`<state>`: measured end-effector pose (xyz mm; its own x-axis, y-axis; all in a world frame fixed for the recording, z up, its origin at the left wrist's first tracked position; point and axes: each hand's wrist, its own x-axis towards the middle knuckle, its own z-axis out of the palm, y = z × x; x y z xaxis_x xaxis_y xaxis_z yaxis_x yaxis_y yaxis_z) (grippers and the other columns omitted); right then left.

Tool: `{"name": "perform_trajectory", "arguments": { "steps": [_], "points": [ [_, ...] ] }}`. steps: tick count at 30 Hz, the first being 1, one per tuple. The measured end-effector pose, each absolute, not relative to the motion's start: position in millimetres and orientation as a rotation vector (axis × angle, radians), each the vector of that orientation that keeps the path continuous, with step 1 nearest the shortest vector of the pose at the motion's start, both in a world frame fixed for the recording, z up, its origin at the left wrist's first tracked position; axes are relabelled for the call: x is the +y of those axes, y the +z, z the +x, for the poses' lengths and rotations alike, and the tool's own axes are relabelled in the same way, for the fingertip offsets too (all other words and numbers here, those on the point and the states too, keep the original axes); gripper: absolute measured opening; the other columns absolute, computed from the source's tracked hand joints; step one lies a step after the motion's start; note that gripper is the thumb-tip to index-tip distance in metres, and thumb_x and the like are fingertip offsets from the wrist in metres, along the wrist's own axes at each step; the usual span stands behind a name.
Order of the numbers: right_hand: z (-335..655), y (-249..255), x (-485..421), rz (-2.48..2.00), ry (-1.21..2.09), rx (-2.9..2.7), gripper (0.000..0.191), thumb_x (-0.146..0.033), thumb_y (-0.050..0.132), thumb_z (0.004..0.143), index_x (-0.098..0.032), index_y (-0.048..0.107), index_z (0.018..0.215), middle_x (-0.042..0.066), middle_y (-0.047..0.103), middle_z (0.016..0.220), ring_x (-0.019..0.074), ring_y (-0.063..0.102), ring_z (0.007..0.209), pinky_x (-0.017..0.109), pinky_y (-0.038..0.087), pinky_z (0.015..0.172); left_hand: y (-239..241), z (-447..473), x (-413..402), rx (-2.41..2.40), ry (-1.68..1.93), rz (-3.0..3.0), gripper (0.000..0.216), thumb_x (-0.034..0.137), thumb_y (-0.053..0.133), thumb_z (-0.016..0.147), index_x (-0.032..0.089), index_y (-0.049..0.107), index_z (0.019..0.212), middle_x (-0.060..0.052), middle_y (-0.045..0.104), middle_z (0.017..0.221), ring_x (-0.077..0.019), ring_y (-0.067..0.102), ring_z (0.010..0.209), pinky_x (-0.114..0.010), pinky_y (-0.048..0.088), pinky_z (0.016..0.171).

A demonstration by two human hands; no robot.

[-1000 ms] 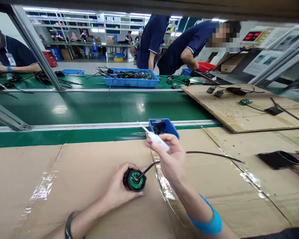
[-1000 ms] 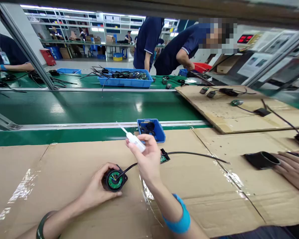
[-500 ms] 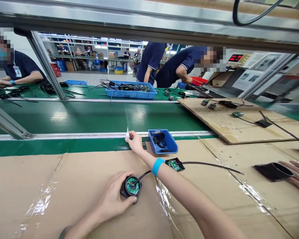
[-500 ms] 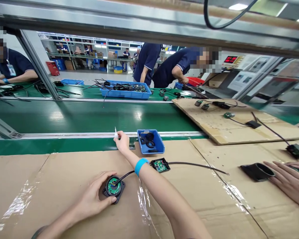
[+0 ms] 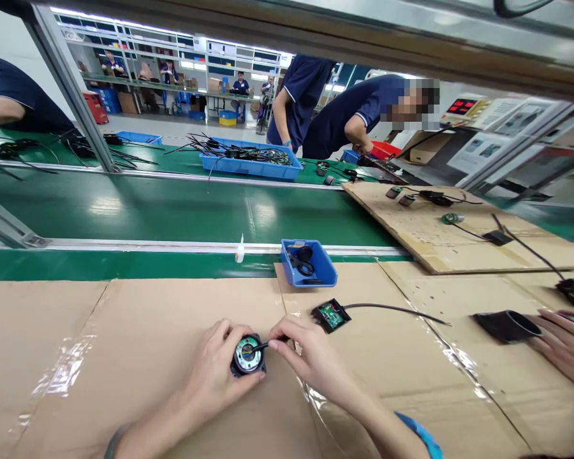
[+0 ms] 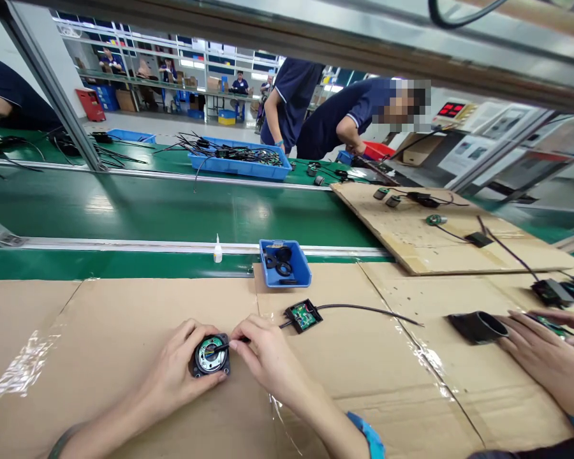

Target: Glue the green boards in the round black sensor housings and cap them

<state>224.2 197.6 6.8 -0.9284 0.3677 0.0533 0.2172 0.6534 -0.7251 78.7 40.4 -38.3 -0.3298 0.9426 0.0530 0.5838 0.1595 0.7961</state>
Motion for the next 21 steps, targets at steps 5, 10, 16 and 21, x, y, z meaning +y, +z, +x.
{"name": "perform_trajectory", "arguments": {
  "steps": [5, 10, 16, 21],
  "points": [
    [227.3, -9.9, 191.9, -0.493, 1.114, -2.572, 0.013, -0.014, 0.055, 0.092, -0.016, 0.061, 0.082, 0.002, 0.064, 0.081, 0.0132, 0.058, 0.074, 0.023, 0.041, 0.068, -35.8, 82.3, 42.4, 2.080, 0.924, 1.449, 0.042, 0.035, 0.076, 0.075, 0.021, 0.058, 0.110, -0.008, 0.058, 0.107, -0.0290, 0.056, 0.099, -0.044, 0.047, 0.085],
    [228.1, -12.5, 190.2, -0.502, 1.142, -2.516, 0.009, -0.013, 0.059, 0.089, -0.016, 0.063, 0.082, 0.002, 0.064, 0.082, 0.0137, 0.060, 0.078, 0.023, 0.042, 0.070, -7.5, 74.1, 54.0, 2.049, 0.473, 1.457, 0.050, 0.042, 0.081, 0.070, 0.020, 0.060, 0.109, -0.010, 0.060, 0.112, -0.0330, 0.056, 0.106, -0.046, 0.046, 0.090],
    [228.7, -18.2, 190.8, -0.504, 1.200, -2.474, 0.006, -0.014, 0.064, 0.086, -0.019, 0.067, 0.085, 0.002, 0.065, 0.085, 0.0144, 0.061, 0.081, 0.024, 0.044, 0.074, 43.6, 42.8, 98.2, 1.846, 0.020, 1.700, 0.049, 0.043, 0.079, 0.071, 0.019, 0.066, 0.111, -0.010, 0.066, 0.105, -0.0309, 0.064, 0.097, -0.036, 0.050, 0.080],
    [231.9, -20.0, 190.6, -0.460, 1.208, -2.419, 0.011, -0.012, 0.061, 0.087, -0.020, 0.068, 0.090, 0.003, 0.064, 0.090, 0.0147, 0.062, 0.087, 0.025, 0.046, 0.080, 62.8, 34.9, 210.8, 2.061, 0.206, 2.105, 0.030, 0.017, 0.041, 0.099, 0.018, 0.066, 0.118, -0.011, 0.065, 0.112, -0.0242, 0.061, 0.107, -0.034, 0.048, 0.091]
  ]
}}
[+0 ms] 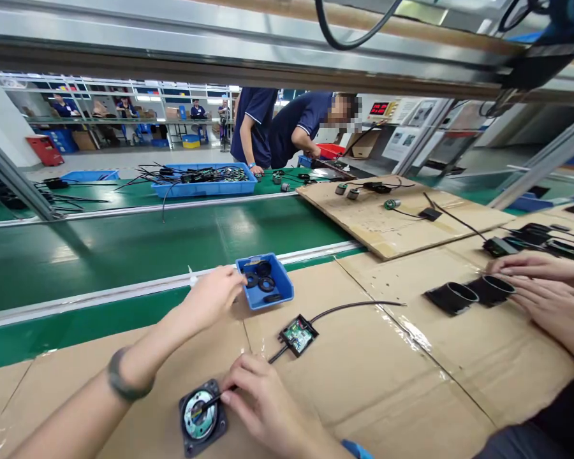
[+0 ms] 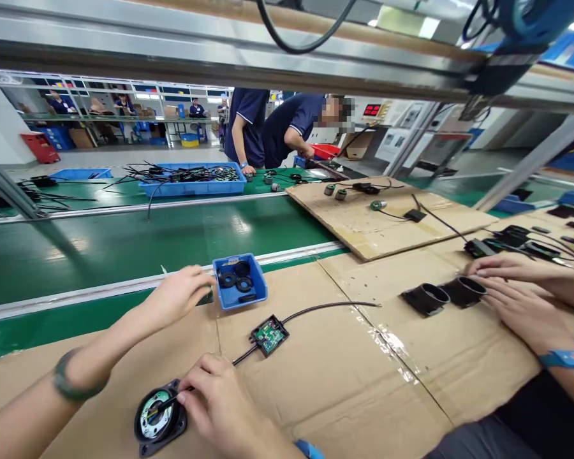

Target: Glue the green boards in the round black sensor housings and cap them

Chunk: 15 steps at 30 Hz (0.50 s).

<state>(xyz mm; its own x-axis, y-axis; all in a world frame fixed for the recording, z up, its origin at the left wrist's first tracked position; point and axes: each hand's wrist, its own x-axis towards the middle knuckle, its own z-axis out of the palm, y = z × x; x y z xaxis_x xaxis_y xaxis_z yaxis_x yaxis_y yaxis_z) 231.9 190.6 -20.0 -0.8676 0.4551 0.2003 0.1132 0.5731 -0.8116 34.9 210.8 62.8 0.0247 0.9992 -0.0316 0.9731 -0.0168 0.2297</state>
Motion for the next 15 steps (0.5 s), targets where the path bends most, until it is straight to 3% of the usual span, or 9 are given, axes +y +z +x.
{"name": "perform_trajectory", "arguments": {
  "steps": [2, 4, 6, 9, 12, 15],
  "points": [
    [232.6, -21.5, 190.4, -0.426, 1.192, -2.398, 0.011, -0.012, 0.060, 0.087, -0.020, 0.067, 0.092, 0.003, 0.064, 0.091, 0.0147, 0.062, 0.087, 0.025, 0.047, 0.080, 59.0, 42.7, 253.8, 2.178, 0.153, 2.107, 0.025, 0.026, 0.054, 0.096, 0.013, 0.068, 0.113, -0.017, 0.065, 0.110, -0.0323, 0.058, 0.111, -0.044, 0.046, 0.094],
    [233.0, -23.5, 190.1, -0.400, 1.160, -2.390, 0.012, -0.012, 0.060, 0.087, -0.020, 0.066, 0.093, 0.003, 0.064, 0.090, 0.0149, 0.061, 0.086, 0.025, 0.047, 0.080, 51.9, 53.1, 285.5, 2.222, 0.052, 2.089, 0.028, 0.032, 0.072, 0.086, 0.010, 0.069, 0.104, -0.018, 0.066, 0.106, -0.0343, 0.058, 0.111, -0.047, 0.047, 0.094],
    [233.7, -25.3, 189.8, -0.388, 1.138, -2.387, 0.013, -0.012, 0.059, 0.087, -0.020, 0.066, 0.095, 0.003, 0.064, 0.090, 0.0154, 0.061, 0.086, 0.026, 0.047, 0.079, 44.7, 63.1, 306.2, 2.253, -0.064, 2.020, 0.029, 0.031, 0.079, 0.080, 0.009, 0.069, 0.095, -0.015, 0.068, 0.102, -0.0306, 0.062, 0.106, -0.047, 0.050, 0.091],
    [235.4, -26.7, 189.4, -0.386, 1.133, -2.395, 0.015, -0.012, 0.057, 0.088, -0.020, 0.065, 0.097, 0.004, 0.063, 0.091, 0.0158, 0.060, 0.086, 0.027, 0.047, 0.078, 42.0, 73.2, 320.2, 2.264, -0.148, 1.922, 0.020, 0.027, 0.075, 0.084, 0.010, 0.068, 0.090, -0.010, 0.069, 0.097, -0.0242, 0.066, 0.097, -0.044, 0.053, 0.088],
    [237.1, -27.8, 189.3, -0.383, 1.131, -2.402, 0.017, -0.011, 0.056, 0.089, -0.020, 0.065, 0.099, 0.004, 0.063, 0.092, 0.0164, 0.060, 0.086, 0.028, 0.047, 0.078, 53.9, 71.2, 309.4, 2.223, -0.065, 1.942, 0.018, 0.023, 0.074, 0.084, 0.008, 0.068, 0.093, -0.014, 0.069, 0.099, -0.0271, 0.067, 0.098, -0.044, 0.053, 0.088],
    [237.9, -29.7, 189.1, -0.367, 1.146, -2.405, 0.020, -0.010, 0.054, 0.089, -0.021, 0.064, 0.103, 0.004, 0.064, 0.095, 0.0176, 0.060, 0.090, 0.030, 0.047, 0.082, 68.1, 50.9, 264.4, 2.158, 0.120, 2.032, 0.034, 0.024, 0.072, 0.085, 0.013, 0.065, 0.116, -0.016, 0.068, 0.112, -0.0295, 0.065, 0.107, -0.041, 0.050, 0.092]
  ]
}}
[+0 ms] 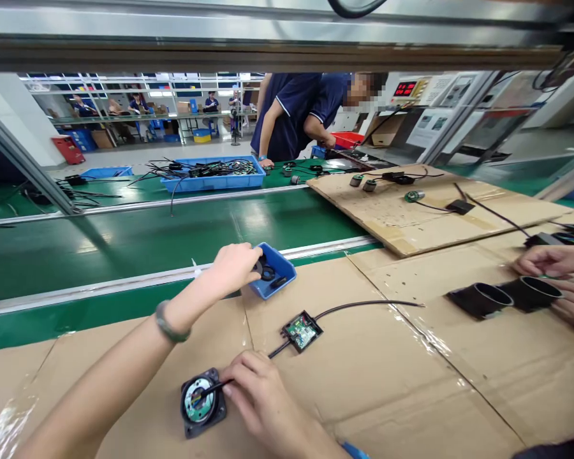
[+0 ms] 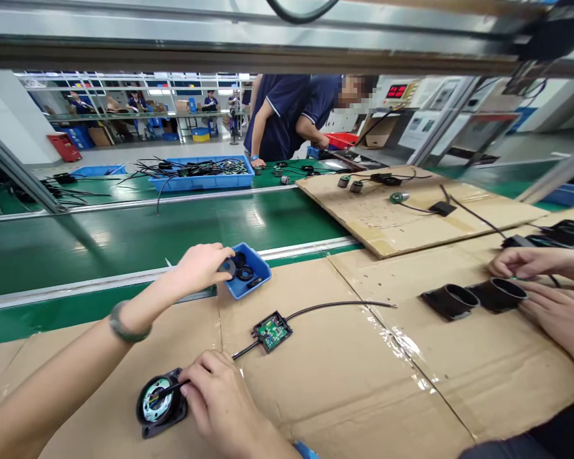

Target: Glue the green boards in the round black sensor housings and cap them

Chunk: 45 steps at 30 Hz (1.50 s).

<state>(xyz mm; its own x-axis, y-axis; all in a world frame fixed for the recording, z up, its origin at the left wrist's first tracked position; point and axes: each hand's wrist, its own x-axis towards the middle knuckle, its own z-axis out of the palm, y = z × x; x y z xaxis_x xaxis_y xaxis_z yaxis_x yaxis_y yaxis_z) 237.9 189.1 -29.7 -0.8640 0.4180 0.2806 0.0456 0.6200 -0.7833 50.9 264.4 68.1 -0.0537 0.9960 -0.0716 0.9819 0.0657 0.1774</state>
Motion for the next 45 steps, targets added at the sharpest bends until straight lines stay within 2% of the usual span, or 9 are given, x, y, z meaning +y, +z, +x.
{"name": "perform_trajectory", "arguments": {
  "steps": [3, 8, 12, 14, 17, 21, 28, 37, 45],
  "points": [
    [238.5, -31.5, 187.8, -0.373, 1.174, -2.407, 0.024, -0.009, 0.053, 0.090, -0.022, 0.065, 0.106, 0.005, 0.063, 0.098, 0.0185, 0.060, 0.092, 0.032, 0.048, 0.084, 65.2, 15.2, 193.0, 2.035, 0.305, 2.084, 0.051, 0.023, 0.072, 0.085, 0.025, 0.054, 0.133, -0.005, 0.064, 0.128, -0.0194, 0.063, 0.112, -0.028, 0.049, 0.095],
    [239.0, -31.6, 187.1, -0.345, 1.122, -2.404, 0.019, -0.014, 0.049, 0.094, -0.020, 0.065, 0.102, 0.008, 0.061, 0.094, 0.0185, 0.062, 0.088, 0.030, 0.052, 0.078, 32.6, -29.9, 82.0, 1.817, 0.445, 1.874, 0.039, 0.019, 0.064, 0.086, 0.024, 0.061, 0.125, -0.004, 0.068, 0.120, -0.0197, 0.066, 0.103, -0.029, 0.053, 0.087],
    [238.3, -27.1, 190.9, -0.353, 1.150, -2.423, 0.016, -0.019, 0.050, 0.096, -0.020, 0.065, 0.095, 0.007, 0.063, 0.088, 0.0170, 0.064, 0.081, 0.027, 0.052, 0.071, 5.6, -24.5, 42.5, 1.929, 0.465, 1.795, 0.051, 0.015, 0.059, 0.086, 0.026, 0.054, 0.136, -0.006, 0.061, 0.133, -0.0211, 0.055, 0.125, -0.035, 0.046, 0.105],
    [237.9, -23.3, 192.9, -0.362, 1.173, -2.449, 0.016, -0.020, 0.051, 0.096, -0.020, 0.066, 0.094, 0.007, 0.064, 0.088, 0.0167, 0.064, 0.081, 0.027, 0.052, 0.071, -10.0, -13.5, 36.0, 2.084, 0.533, 1.737, 0.054, 0.027, 0.062, 0.089, 0.023, 0.048, 0.141, -0.011, 0.055, 0.137, -0.0250, 0.050, 0.130, -0.042, 0.043, 0.108],
    [236.4, -18.1, 194.8, -0.370, 1.194, -2.488, 0.017, -0.022, 0.053, 0.096, -0.019, 0.070, 0.098, 0.007, 0.063, 0.087, 0.0158, 0.064, 0.080, 0.026, 0.051, 0.072, -33.6, 0.8, 34.1, 2.326, 0.599, 1.634, 0.050, 0.043, 0.064, 0.089, 0.019, 0.055, 0.132, -0.014, 0.059, 0.120, -0.0299, 0.056, 0.113, -0.048, 0.049, 0.097],
    [233.3, -14.2, 197.1, -0.390, 1.225, -2.574, 0.022, -0.022, 0.053, 0.096, -0.018, 0.074, 0.101, 0.007, 0.061, 0.082, 0.0148, 0.061, 0.075, 0.025, 0.048, 0.067, -45.1, 8.3, 34.4, 2.389, 0.635, 1.631, 0.032, 0.035, 0.060, 0.092, 0.018, 0.064, 0.118, -0.012, 0.062, 0.104, -0.0285, 0.061, 0.097, -0.044, 0.053, 0.085],
    [230.4, -7.6, 204.2, -0.434, 1.476, -2.639, 0.024, -0.024, 0.053, 0.096, -0.019, 0.076, 0.100, 0.006, 0.061, 0.080, 0.0152, 0.058, 0.076, 0.027, 0.044, 0.067, -4.0, 41.7, 28.0, 2.039, 1.092, 1.793, 0.026, 0.022, 0.059, 0.093, 0.020, 0.061, 0.119, -0.008, 0.063, 0.121, -0.0193, 0.062, 0.114, -0.030, 0.054, 0.096],
    [232.2, -1.0, 200.8, -0.517, 1.632, -2.581, 0.023, -0.020, 0.055, 0.093, -0.018, 0.076, 0.084, 0.003, 0.055, 0.074, 0.0137, 0.053, 0.073, 0.026, 0.040, 0.065, 7.9, 68.0, 30.9, 1.963, 1.021, 1.996, 0.021, 0.021, 0.059, 0.095, 0.019, 0.063, 0.116, -0.010, 0.063, 0.120, -0.0196, 0.063, 0.108, -0.031, 0.058, 0.088],
    [235.5, -3.0, 198.7, -0.488, 1.571, -2.571, 0.020, -0.017, 0.057, 0.093, -0.018, 0.077, 0.091, 0.003, 0.054, 0.074, 0.0126, 0.053, 0.071, 0.025, 0.040, 0.062, 5.8, 67.4, 35.2, 1.895, 1.018, 2.030, 0.016, 0.019, 0.059, 0.095, 0.020, 0.070, 0.107, -0.011, 0.063, 0.123, -0.0202, 0.064, 0.109, -0.032, 0.060, 0.088]
  ]
}}
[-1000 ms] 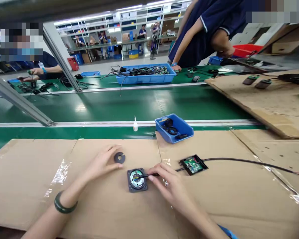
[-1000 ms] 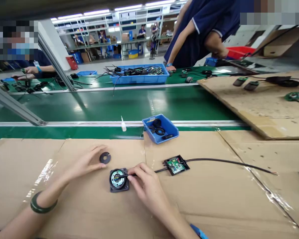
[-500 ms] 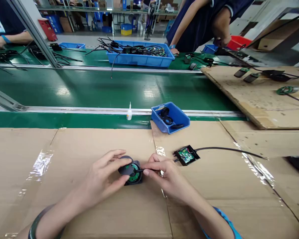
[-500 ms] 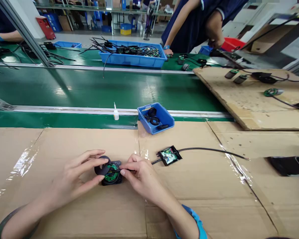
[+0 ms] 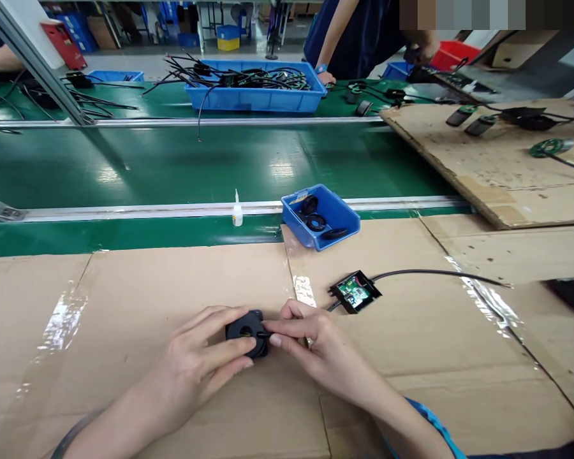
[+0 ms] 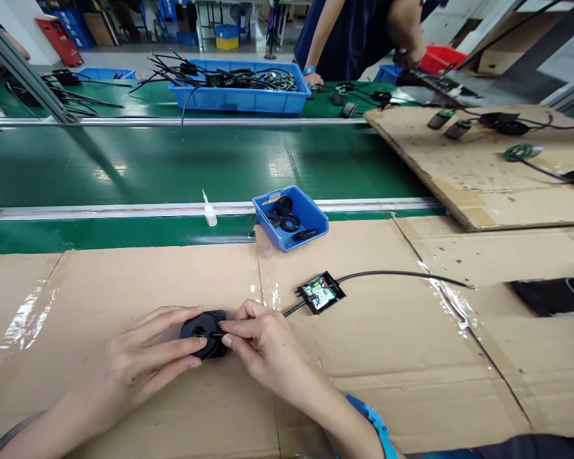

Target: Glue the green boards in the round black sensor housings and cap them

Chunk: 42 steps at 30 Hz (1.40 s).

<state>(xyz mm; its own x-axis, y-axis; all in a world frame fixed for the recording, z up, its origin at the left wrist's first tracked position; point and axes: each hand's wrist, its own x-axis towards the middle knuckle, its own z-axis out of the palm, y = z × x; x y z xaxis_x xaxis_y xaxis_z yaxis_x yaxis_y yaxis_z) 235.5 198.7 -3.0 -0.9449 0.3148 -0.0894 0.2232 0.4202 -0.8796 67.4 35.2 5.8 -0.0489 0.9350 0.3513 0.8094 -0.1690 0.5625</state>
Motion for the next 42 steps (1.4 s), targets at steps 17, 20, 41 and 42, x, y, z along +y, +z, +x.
{"name": "perform_trajectory", "arguments": {
  "steps": [17, 20, 41, 42],
  "points": [
    [236.6, 2.1, 196.1, -0.452, 1.497, -2.598, 0.023, -0.015, 0.052, 0.093, -0.015, 0.073, 0.085, 0.004, 0.054, 0.079, 0.0132, 0.053, 0.074, 0.025, 0.039, 0.063, -1.8, 69.6, 37.5, 1.908, 1.037, 2.216, 0.012, 0.016, 0.064, 0.091, 0.015, 0.070, 0.102, -0.013, 0.064, 0.117, -0.0236, 0.060, 0.111, -0.036, 0.062, 0.084],
    [237.5, 2.5, 195.1, -0.435, 1.453, -2.606, 0.024, -0.013, 0.050, 0.093, -0.016, 0.072, 0.085, 0.004, 0.053, 0.079, 0.0134, 0.052, 0.074, 0.025, 0.039, 0.064, -3.1, 70.0, 36.9, 1.954, 0.982, 2.292, 0.013, 0.017, 0.064, 0.091, 0.015, 0.068, 0.103, -0.014, 0.064, 0.119, -0.0282, 0.057, 0.117, -0.041, 0.062, 0.084],
    [254.5, -19.5, 130.7, -0.841, 1.849, -2.160, 0.063, -0.056, 0.040, 0.099, -0.019, 0.038, 0.149, 0.013, 0.045, 0.148, 0.0237, 0.040, 0.141, 0.042, 0.031, 0.119, -39.6, 79.4, 32.5, 1.740, 1.281, 2.241, 0.036, -0.001, 0.063, 0.085, 0.017, 0.061, 0.117, -0.016, 0.044, 0.132, -0.0258, 0.049, 0.129, -0.036, 0.054, 0.099],
    [251.7, -22.7, 128.3, -0.858, 1.933, -2.066, 0.068, -0.061, 0.039, 0.097, -0.019, 0.037, 0.150, 0.013, 0.043, 0.151, 0.0238, 0.036, 0.144, 0.043, 0.027, 0.121, -37.7, 82.7, 30.9, 1.786, 1.287, 2.252, 0.036, -0.002, 0.063, 0.084, 0.017, 0.062, 0.115, -0.016, 0.044, 0.132, -0.0254, 0.048, 0.130, -0.035, 0.053, 0.102]
  ]
}}
